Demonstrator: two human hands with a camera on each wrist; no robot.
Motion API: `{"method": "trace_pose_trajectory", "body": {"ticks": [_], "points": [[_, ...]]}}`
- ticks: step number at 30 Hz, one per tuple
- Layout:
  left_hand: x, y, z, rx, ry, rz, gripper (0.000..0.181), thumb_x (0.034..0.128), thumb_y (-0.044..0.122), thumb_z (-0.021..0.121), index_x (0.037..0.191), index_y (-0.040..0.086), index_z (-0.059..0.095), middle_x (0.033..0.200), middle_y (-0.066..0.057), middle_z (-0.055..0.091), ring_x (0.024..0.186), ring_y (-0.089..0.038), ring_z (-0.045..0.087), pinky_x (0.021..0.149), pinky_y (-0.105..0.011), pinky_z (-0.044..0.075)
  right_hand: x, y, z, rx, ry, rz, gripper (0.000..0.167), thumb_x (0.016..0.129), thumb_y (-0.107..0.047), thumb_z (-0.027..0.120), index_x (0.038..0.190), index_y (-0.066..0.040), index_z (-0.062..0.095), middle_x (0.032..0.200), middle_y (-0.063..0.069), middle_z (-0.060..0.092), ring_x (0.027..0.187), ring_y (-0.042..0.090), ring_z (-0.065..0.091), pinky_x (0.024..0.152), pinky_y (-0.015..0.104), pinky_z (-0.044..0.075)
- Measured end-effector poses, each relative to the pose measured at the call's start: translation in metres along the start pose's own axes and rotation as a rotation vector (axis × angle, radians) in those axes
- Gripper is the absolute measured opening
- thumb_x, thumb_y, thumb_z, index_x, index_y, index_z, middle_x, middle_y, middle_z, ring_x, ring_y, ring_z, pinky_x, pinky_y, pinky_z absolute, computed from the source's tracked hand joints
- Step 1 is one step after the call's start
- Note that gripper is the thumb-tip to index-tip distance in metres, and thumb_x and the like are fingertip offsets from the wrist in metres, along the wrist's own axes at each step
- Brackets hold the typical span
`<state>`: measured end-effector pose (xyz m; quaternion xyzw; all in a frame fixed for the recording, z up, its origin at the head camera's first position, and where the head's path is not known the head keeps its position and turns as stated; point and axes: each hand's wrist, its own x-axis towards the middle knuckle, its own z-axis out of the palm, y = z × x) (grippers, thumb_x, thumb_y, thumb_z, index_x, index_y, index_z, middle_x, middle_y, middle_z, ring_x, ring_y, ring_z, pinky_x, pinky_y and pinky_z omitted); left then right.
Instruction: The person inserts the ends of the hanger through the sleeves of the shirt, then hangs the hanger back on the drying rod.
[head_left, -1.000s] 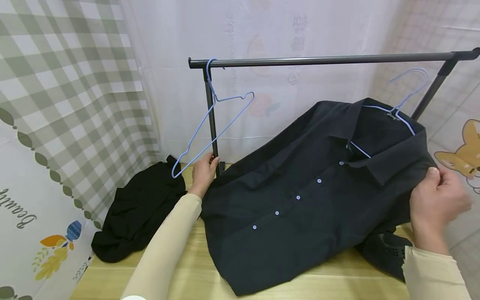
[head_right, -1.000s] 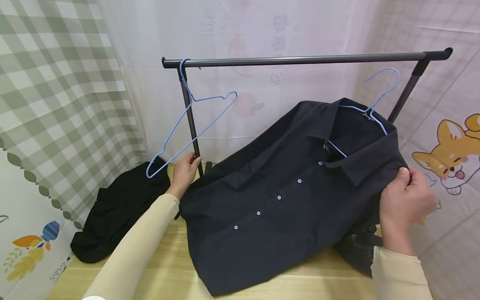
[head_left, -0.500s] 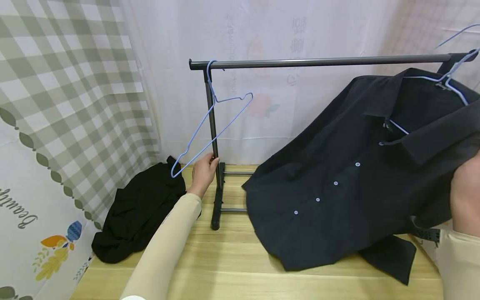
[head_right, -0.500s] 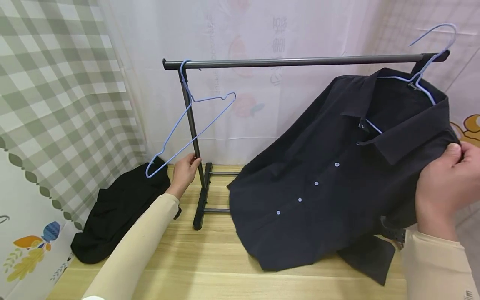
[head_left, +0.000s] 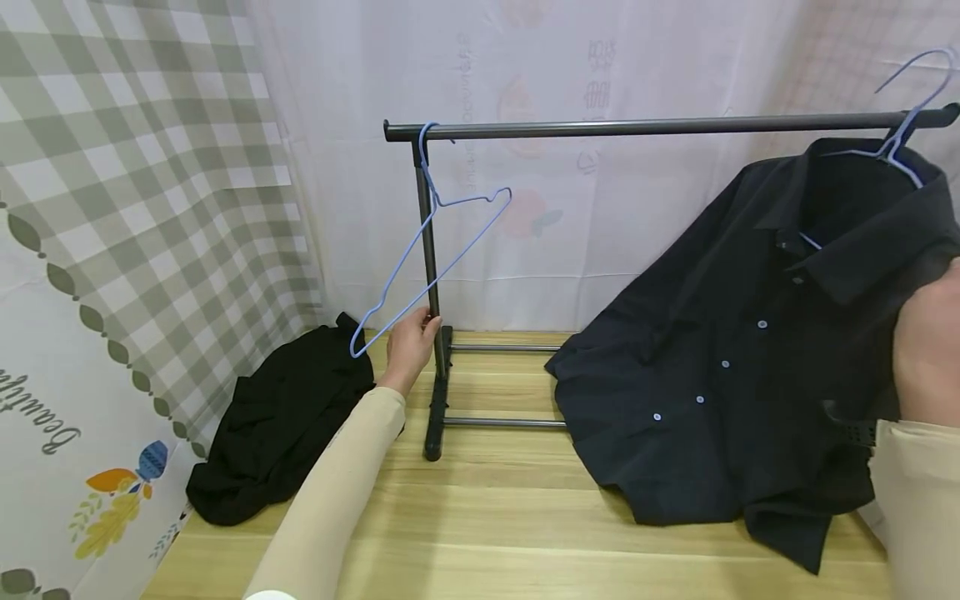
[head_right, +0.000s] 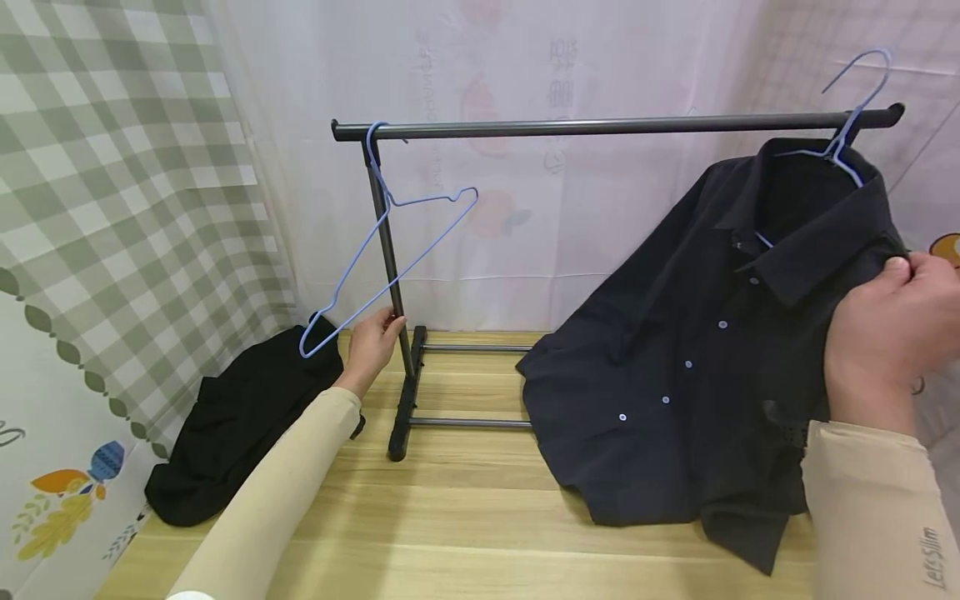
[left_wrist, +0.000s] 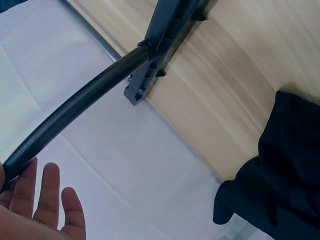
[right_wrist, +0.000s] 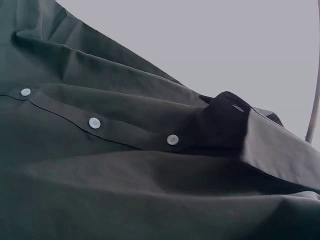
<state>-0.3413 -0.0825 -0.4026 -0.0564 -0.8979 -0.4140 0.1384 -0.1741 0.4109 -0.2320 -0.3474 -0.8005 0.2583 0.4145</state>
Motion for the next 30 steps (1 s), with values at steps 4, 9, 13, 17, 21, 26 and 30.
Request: {"method": "trace_pose_trajectory", "body": {"ticks": [4, 9, 13, 17, 21, 26, 30], "points": [[0.000, 0.000, 0.001, -0.004, -0.004, 0.009, 0.033, 0.1046, 0.033, 0.052, 0.122, 0.008, 0.066, 0.116, -0.009, 0.070, 0.099, -0.027, 0.064, 0.079, -0.043, 0.049, -0.006, 0.001, 0.006, -0.036, -0.198, 0.047, 0.057, 0.107, -0.028, 0.013, 0.152, 0.003, 0.029, 0.150, 0.029, 0.035, 0.134, 0.046, 0.037, 0.108, 0.060, 0.029], [0.001, 0.001, 0.001, -0.008, -0.002, 0.015, 0.035, 0.1046, 0.033, 0.052, 0.126, 0.008, 0.065, 0.117, -0.010, 0.070, 0.104, -0.028, 0.064, 0.084, -0.045, 0.050, -0.012, 0.007, 0.011, -0.052, -0.241, -0.031, 0.056, 0.105, -0.022, 0.018, 0.144, 0.012, 0.038, 0.135, 0.039, 0.043, 0.114, 0.055, 0.045, 0.093, 0.067, 0.036], [0.001, -0.001, 0.002, -0.002, 0.000, 0.016, 0.034, 0.1045, 0.033, 0.052, 0.125, 0.009, 0.065, 0.117, -0.010, 0.069, 0.105, -0.028, 0.064, 0.085, -0.045, 0.051, -0.018, 0.010, 0.014, -0.048, -0.208, -0.096, 0.055, 0.104, -0.020, 0.021, 0.132, 0.020, 0.047, 0.118, 0.041, 0.049, 0.097, 0.055, 0.047, 0.077, 0.066, 0.036], [0.001, -0.002, 0.002, 0.021, -0.004, 0.015, 0.032, 0.1046, 0.033, 0.052, 0.121, 0.010, 0.066, 0.117, -0.009, 0.069, 0.104, -0.028, 0.064, 0.083, -0.045, 0.051, -0.024, 0.012, 0.015, -0.055, -0.193, -0.105, 0.054, 0.104, -0.020, 0.021, 0.124, 0.021, 0.051, 0.109, 0.040, 0.050, 0.088, 0.052, 0.047, 0.063, 0.056, 0.034], [0.002, -0.001, 0.001, 0.038, -0.001, 0.007, 0.031, 0.1044, 0.034, 0.052, 0.119, 0.010, 0.066, 0.116, -0.009, 0.070, 0.102, -0.028, 0.065, 0.081, -0.044, 0.050, -0.029, 0.014, 0.017, -0.064, -0.160, -0.105, 0.053, 0.106, -0.019, 0.021, 0.126, 0.020, 0.050, 0.113, 0.040, 0.050, 0.094, 0.055, 0.047, 0.067, 0.059, 0.035], [0.002, -0.001, 0.002, 0.049, 0.001, 0.000, 0.031, 0.1045, 0.034, 0.052, 0.119, 0.011, 0.066, 0.116, -0.008, 0.070, 0.102, -0.027, 0.064, 0.081, -0.044, 0.050, -0.035, 0.018, 0.023, -0.074, -0.071, -0.127, 0.050, 0.107, -0.018, 0.021, 0.132, 0.016, 0.049, 0.122, 0.039, 0.051, 0.111, 0.056, 0.047, 0.087, 0.066, 0.034], [0.002, -0.001, 0.003, 0.047, -0.001, 0.007, 0.032, 0.1044, 0.034, 0.052, 0.121, 0.010, 0.066, 0.116, -0.008, 0.070, 0.104, -0.027, 0.064, 0.084, -0.044, 0.050, -0.041, 0.025, 0.031, -0.028, 0.045, -0.165, 0.049, 0.109, -0.020, 0.021, 0.140, 0.007, 0.048, 0.132, 0.032, 0.052, 0.121, 0.049, 0.048, 0.100, 0.061, 0.036]]}}
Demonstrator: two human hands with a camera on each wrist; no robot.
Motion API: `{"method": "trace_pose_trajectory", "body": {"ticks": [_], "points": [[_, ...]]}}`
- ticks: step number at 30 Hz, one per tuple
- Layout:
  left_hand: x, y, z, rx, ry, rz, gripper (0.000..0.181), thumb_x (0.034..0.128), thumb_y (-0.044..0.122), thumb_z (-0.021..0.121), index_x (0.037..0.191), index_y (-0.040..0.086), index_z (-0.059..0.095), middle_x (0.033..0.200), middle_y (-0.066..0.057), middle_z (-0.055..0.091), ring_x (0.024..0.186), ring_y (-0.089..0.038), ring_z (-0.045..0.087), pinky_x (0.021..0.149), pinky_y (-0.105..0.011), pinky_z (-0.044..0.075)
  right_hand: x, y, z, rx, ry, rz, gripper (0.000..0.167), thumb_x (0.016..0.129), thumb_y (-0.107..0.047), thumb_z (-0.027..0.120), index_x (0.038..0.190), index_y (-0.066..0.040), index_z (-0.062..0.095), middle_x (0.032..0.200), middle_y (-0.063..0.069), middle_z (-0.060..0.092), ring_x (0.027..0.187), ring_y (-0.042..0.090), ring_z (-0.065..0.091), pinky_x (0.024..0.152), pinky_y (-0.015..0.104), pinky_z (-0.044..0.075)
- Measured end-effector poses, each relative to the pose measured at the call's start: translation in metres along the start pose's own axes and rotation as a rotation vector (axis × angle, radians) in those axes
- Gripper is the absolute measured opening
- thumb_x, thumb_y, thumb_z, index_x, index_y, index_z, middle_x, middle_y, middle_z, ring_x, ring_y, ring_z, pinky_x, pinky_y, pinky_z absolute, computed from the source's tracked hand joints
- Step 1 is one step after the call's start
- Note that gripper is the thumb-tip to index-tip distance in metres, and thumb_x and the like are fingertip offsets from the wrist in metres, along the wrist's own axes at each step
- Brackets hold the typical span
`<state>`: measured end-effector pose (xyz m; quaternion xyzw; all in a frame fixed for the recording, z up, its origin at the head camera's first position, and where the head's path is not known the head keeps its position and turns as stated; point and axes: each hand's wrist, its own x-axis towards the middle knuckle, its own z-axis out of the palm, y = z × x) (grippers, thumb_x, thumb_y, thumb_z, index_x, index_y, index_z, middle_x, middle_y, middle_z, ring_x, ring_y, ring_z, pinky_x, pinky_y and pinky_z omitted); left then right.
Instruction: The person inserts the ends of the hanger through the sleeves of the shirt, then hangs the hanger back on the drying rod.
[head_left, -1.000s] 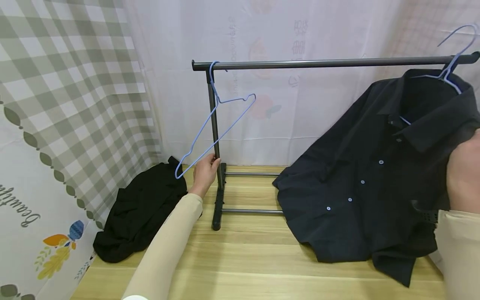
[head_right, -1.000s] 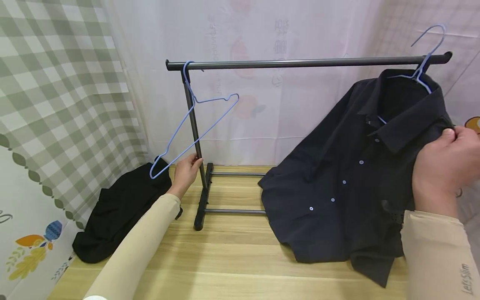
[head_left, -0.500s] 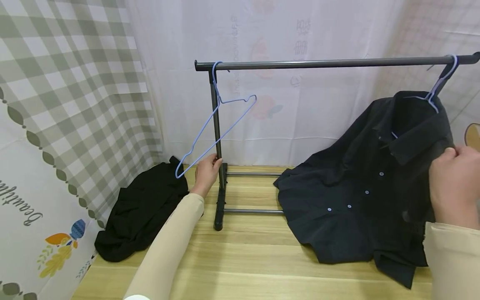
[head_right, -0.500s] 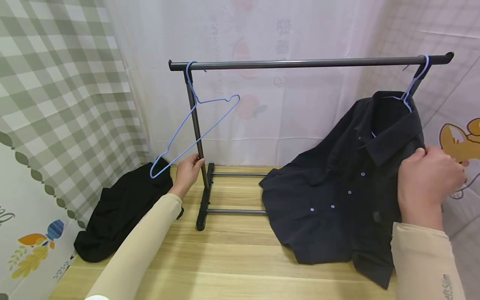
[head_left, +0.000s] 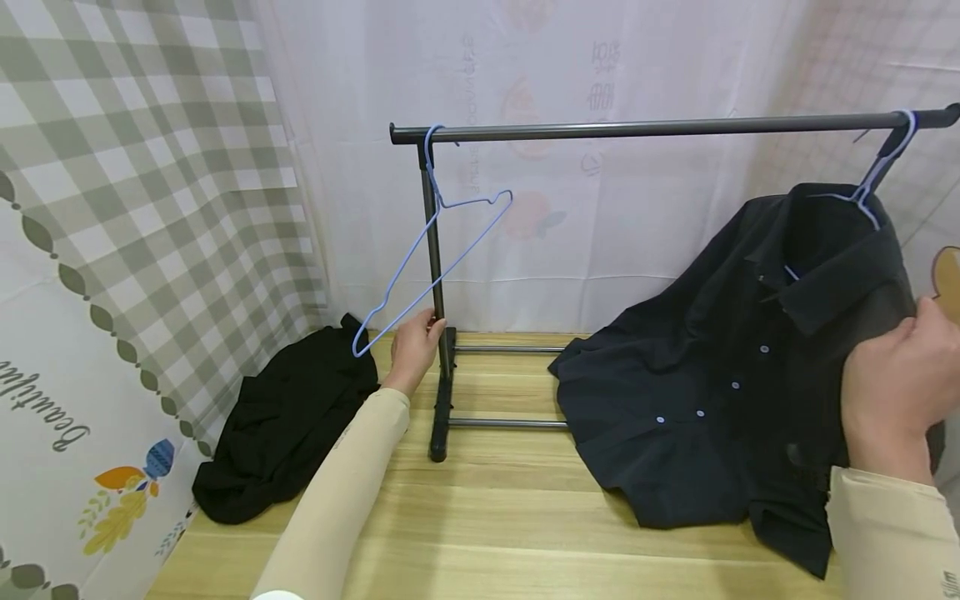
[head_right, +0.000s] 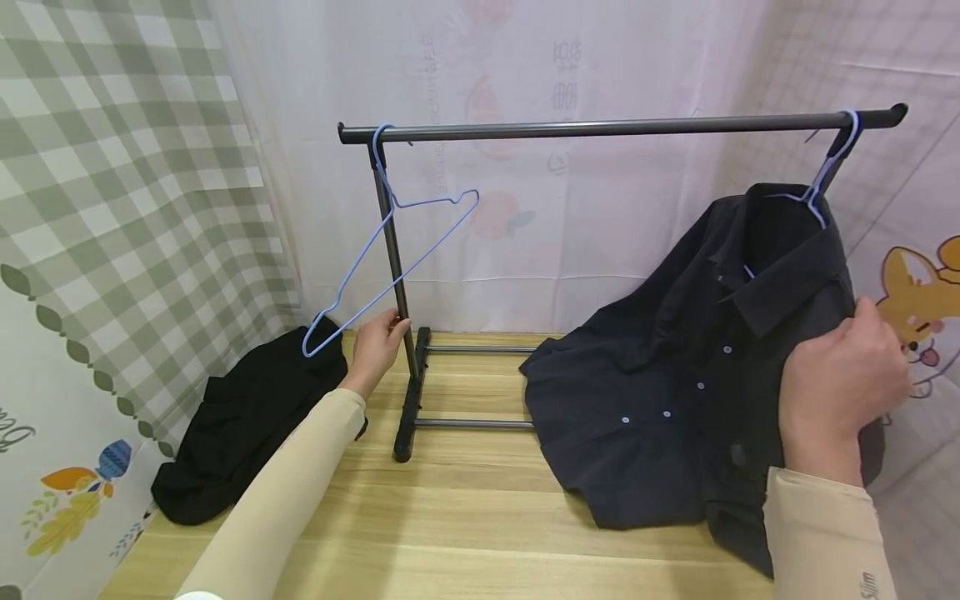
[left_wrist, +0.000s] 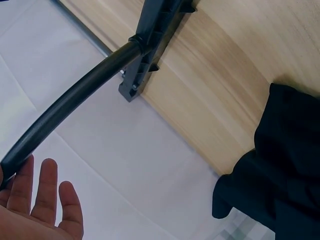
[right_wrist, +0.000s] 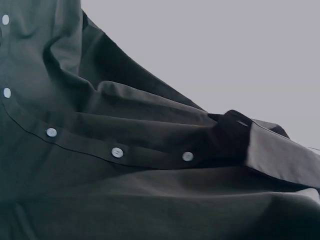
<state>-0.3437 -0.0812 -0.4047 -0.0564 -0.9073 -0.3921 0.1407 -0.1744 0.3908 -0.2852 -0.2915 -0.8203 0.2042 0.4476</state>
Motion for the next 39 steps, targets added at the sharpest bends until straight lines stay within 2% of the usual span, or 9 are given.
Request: {"method": "trace_pose_trajectory", "body": {"ticks": [3, 6, 10, 14, 17, 22, 27, 32, 39], "points": [[0.000, 0.000, 0.001, 0.000, -0.001, 0.005, 0.033, 0.1044, 0.033, 0.053, 0.123, 0.009, 0.066, 0.117, -0.008, 0.070, 0.105, -0.027, 0.065, 0.084, -0.045, 0.050, -0.006, 0.003, 0.004, 0.039, 0.118, -0.066, 0.048, 0.110, -0.022, 0.023, 0.143, 0.001, 0.049, 0.134, 0.029, 0.053, 0.125, 0.045, 0.047, 0.105, 0.058, 0.033], [0.001, -0.001, 0.001, 0.005, 0.001, 0.003, 0.032, 0.1043, 0.033, 0.053, 0.123, 0.010, 0.065, 0.117, -0.008, 0.070, 0.105, -0.027, 0.065, 0.084, -0.045, 0.050, -0.011, 0.001, 0.006, 0.061, 0.184, -0.116, 0.047, 0.109, -0.023, 0.026, 0.142, 0.000, 0.050, 0.135, 0.025, 0.053, 0.127, 0.041, 0.046, 0.106, 0.056, 0.031], [0.001, -0.001, 0.002, 0.014, -0.001, -0.002, 0.032, 0.1043, 0.034, 0.052, 0.124, 0.012, 0.065, 0.119, -0.007, 0.069, 0.107, -0.027, 0.064, 0.086, -0.045, 0.050, -0.020, -0.006, 0.007, 0.105, 0.231, -0.158, 0.046, 0.107, -0.023, 0.031, 0.141, 0.000, 0.051, 0.143, 0.019, 0.049, 0.136, 0.033, 0.040, 0.114, 0.050, 0.022], [0.001, -0.001, 0.001, 0.018, -0.002, -0.007, 0.033, 0.1043, 0.035, 0.052, 0.124, 0.012, 0.065, 0.119, -0.008, 0.068, 0.108, -0.027, 0.064, 0.086, -0.045, 0.050, -0.029, -0.012, 0.014, 0.132, 0.266, -0.282, 0.046, 0.106, -0.025, 0.035, 0.133, 0.005, 0.057, 0.139, 0.021, 0.052, 0.138, 0.031, 0.039, 0.117, 0.046, 0.019], [0.001, -0.001, 0.001, 0.018, 0.000, -0.011, 0.032, 0.1041, 0.035, 0.053, 0.123, 0.013, 0.065, 0.118, -0.009, 0.069, 0.106, -0.027, 0.064, 0.086, -0.046, 0.050, -0.038, -0.016, 0.023, 0.177, 0.239, -0.367, 0.045, 0.105, -0.025, 0.040, 0.127, 0.008, 0.061, 0.133, 0.024, 0.055, 0.135, 0.034, 0.043, 0.117, 0.045, 0.020], [0.002, -0.001, 0.000, 0.019, -0.002, -0.006, 0.033, 0.1039, 0.035, 0.053, 0.125, 0.012, 0.064, 0.118, -0.010, 0.069, 0.105, -0.029, 0.064, 0.085, -0.046, 0.050, -0.061, -0.024, 0.040, 0.253, 0.072, -0.376, 0.039, 0.102, -0.024, 0.050, 0.123, 0.005, 0.066, 0.125, 0.024, 0.061, 0.120, 0.042, 0.054, 0.107, 0.050, 0.039], [0.000, -0.001, -0.002, 0.019, -0.017, 0.002, 0.037, 0.1041, 0.037, 0.052, 0.129, 0.012, 0.063, 0.119, -0.012, 0.068, 0.105, -0.030, 0.064, 0.086, -0.047, 0.050, -0.092, -0.031, 0.061, 0.209, -0.247, -0.366, 0.032, 0.100, -0.015, 0.056, 0.125, 0.004, 0.065, 0.126, 0.025, 0.061, 0.115, 0.045, 0.056, 0.094, 0.063, 0.043], [-0.001, -0.002, -0.004, 0.021, -0.032, 0.010, 0.038, 0.1045, 0.037, 0.050, 0.131, 0.013, 0.062, 0.119, -0.012, 0.068, 0.103, -0.030, 0.065, 0.085, -0.047, 0.051, -0.124, -0.033, 0.083, 0.212, -0.552, -0.349, 0.033, 0.101, -0.016, 0.056, 0.127, 0.003, 0.063, 0.121, 0.026, 0.061, 0.109, 0.045, 0.058, 0.090, 0.062, 0.043], [-0.001, -0.002, -0.004, 0.027, -0.041, 0.007, 0.037, 0.1050, 0.037, 0.050, 0.132, 0.014, 0.061, 0.119, -0.010, 0.068, 0.103, -0.028, 0.064, 0.084, -0.046, 0.050, -0.158, -0.037, 0.109, 0.212, -0.752, -0.366, 0.033, 0.101, -0.016, 0.057, 0.128, 0.002, 0.063, 0.114, 0.022, 0.064, 0.101, 0.038, 0.062, 0.084, 0.056, 0.047]]}}
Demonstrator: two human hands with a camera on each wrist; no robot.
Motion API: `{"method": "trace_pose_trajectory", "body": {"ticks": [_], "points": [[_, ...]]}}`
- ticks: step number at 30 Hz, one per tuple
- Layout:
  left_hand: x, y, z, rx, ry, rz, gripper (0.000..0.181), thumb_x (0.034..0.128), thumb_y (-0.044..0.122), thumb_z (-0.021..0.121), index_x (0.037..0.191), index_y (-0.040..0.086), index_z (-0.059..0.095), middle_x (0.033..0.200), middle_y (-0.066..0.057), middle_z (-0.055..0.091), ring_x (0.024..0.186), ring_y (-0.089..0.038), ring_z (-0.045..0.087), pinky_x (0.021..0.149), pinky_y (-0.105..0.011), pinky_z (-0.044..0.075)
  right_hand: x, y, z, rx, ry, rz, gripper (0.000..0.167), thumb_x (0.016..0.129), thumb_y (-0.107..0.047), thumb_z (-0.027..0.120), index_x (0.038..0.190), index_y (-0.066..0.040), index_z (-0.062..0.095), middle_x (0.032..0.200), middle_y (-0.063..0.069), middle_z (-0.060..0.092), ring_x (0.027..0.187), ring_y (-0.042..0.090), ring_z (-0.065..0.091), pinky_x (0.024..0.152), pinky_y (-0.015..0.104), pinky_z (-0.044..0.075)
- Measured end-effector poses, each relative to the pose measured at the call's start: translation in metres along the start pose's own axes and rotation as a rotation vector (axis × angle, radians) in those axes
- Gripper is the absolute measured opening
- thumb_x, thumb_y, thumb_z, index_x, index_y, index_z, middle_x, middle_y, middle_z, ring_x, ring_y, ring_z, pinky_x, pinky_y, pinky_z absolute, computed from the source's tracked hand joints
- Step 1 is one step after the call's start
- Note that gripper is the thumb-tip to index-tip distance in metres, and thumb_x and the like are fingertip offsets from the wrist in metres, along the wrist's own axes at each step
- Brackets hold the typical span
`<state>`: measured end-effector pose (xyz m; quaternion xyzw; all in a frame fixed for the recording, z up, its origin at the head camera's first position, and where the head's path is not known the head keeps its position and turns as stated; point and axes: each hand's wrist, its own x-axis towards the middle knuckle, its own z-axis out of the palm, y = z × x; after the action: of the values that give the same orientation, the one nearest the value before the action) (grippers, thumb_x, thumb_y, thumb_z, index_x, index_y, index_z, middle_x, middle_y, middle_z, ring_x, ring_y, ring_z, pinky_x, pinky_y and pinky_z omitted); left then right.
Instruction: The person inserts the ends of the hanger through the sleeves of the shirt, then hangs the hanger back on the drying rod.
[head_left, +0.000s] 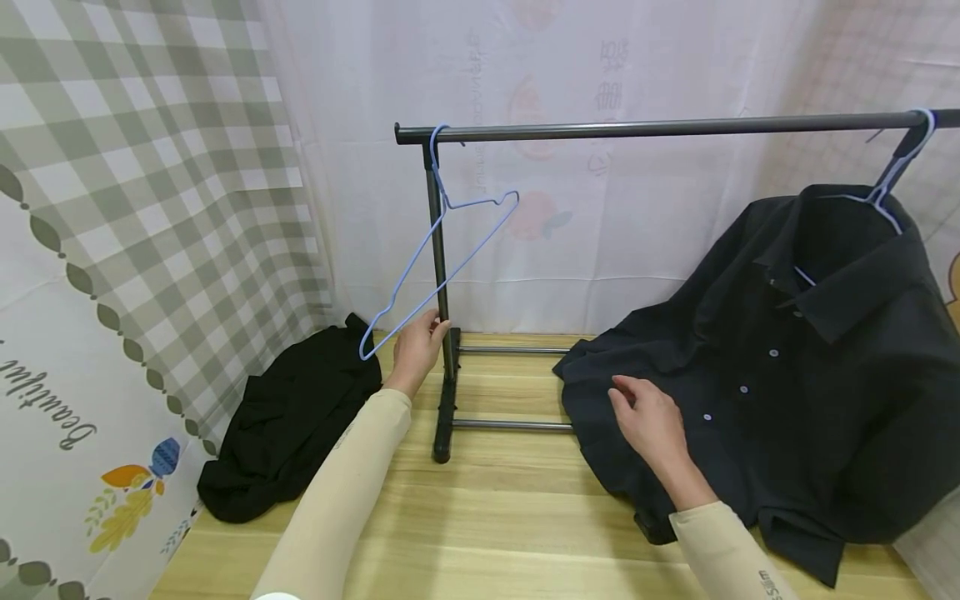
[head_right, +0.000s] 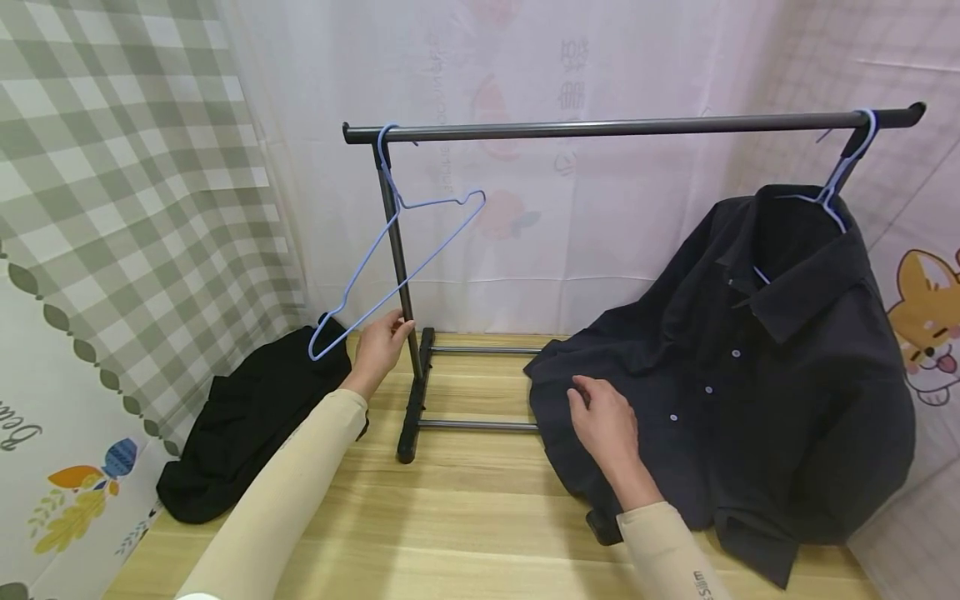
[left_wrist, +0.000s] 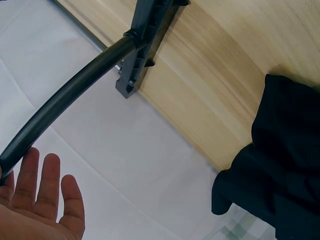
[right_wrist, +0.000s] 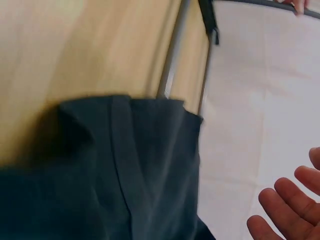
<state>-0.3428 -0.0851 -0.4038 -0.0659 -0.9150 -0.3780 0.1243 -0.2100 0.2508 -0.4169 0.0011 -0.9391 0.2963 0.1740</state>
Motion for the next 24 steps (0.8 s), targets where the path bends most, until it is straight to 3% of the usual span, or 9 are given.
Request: {"method": "trace_pose_trajectory", "body": {"ticks": [11, 14, 18, 20, 24], "points": [[-0.001, 0.001, -0.008, 0.098, -0.017, 0.026, 0.044, 0.1036, 0.037, 0.052, 0.136, 0.009, 0.060, 0.121, -0.011, 0.068, 0.106, -0.029, 0.065, 0.084, -0.047, 0.052, -0.006, -0.020, 0.036, 0.026, -0.128, -0.028, 0.032, 0.099, -0.016, 0.060, 0.126, 0.001, 0.065, 0.110, 0.015, 0.067, 0.098, 0.031, 0.064, 0.080, 0.049, 0.051], [-0.002, -0.002, -0.010, 0.137, -0.039, 0.022, 0.038, 0.1037, 0.033, 0.054, 0.130, 0.008, 0.065, 0.117, -0.010, 0.070, 0.102, -0.027, 0.066, 0.079, -0.045, 0.053, -0.007, -0.024, 0.043, 0.017, -0.147, -0.039, 0.032, 0.099, -0.016, 0.061, 0.126, 0.000, 0.066, 0.108, 0.013, 0.067, 0.098, 0.030, 0.064, 0.081, 0.048, 0.051], [-0.005, -0.013, -0.016, 0.168, -0.095, -0.003, 0.029, 0.1035, 0.026, 0.055, 0.119, 0.007, 0.071, 0.113, -0.009, 0.071, 0.096, -0.027, 0.066, 0.077, -0.044, 0.052, -0.007, -0.029, 0.053, 0.001, -0.173, -0.062, 0.032, 0.099, -0.016, 0.062, 0.126, 0.000, 0.066, 0.104, 0.011, 0.067, 0.089, 0.026, 0.063, 0.075, 0.044, 0.051], [-0.010, -0.021, -0.023, 0.164, -0.137, -0.031, 0.030, 0.1038, 0.027, 0.054, 0.121, 0.006, 0.069, 0.116, -0.010, 0.068, 0.100, -0.029, 0.064, 0.082, -0.046, 0.051, -0.008, -0.032, 0.058, -0.002, -0.184, -0.078, 0.032, 0.098, -0.016, 0.062, 0.127, -0.001, 0.065, 0.105, 0.011, 0.067, 0.089, 0.025, 0.063, 0.074, 0.043, 0.052], [-0.019, -0.040, -0.042, 0.212, -0.157, -0.020, 0.035, 0.1030, 0.030, 0.055, 0.125, 0.006, 0.066, 0.123, -0.014, 0.065, 0.108, -0.033, 0.062, 0.088, -0.049, 0.050, -0.007, -0.044, 0.068, 0.000, -0.209, -0.098, 0.035, 0.098, -0.019, 0.065, 0.128, -0.002, 0.065, 0.113, 0.013, 0.067, 0.099, 0.029, 0.064, 0.079, 0.045, 0.053]]}}
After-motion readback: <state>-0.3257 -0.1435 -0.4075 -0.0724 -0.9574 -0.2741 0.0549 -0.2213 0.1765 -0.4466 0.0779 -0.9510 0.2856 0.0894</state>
